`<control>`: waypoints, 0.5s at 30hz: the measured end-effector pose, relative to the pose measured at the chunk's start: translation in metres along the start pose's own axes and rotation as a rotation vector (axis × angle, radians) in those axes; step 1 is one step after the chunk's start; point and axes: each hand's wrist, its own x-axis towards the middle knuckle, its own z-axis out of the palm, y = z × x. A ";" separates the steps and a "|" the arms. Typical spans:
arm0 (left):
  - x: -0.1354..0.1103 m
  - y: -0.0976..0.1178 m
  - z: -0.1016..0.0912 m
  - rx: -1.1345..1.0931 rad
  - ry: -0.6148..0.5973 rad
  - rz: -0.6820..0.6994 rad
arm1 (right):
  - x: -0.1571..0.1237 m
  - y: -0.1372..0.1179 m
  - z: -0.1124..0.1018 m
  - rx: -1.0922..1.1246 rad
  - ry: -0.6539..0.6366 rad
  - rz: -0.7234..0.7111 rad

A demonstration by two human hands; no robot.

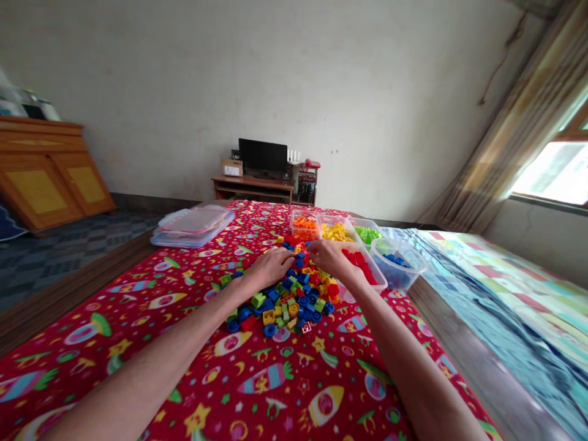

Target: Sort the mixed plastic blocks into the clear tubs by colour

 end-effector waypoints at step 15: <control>0.001 -0.003 0.002 0.001 0.008 0.052 | -0.002 0.006 0.010 -0.035 -0.165 -0.011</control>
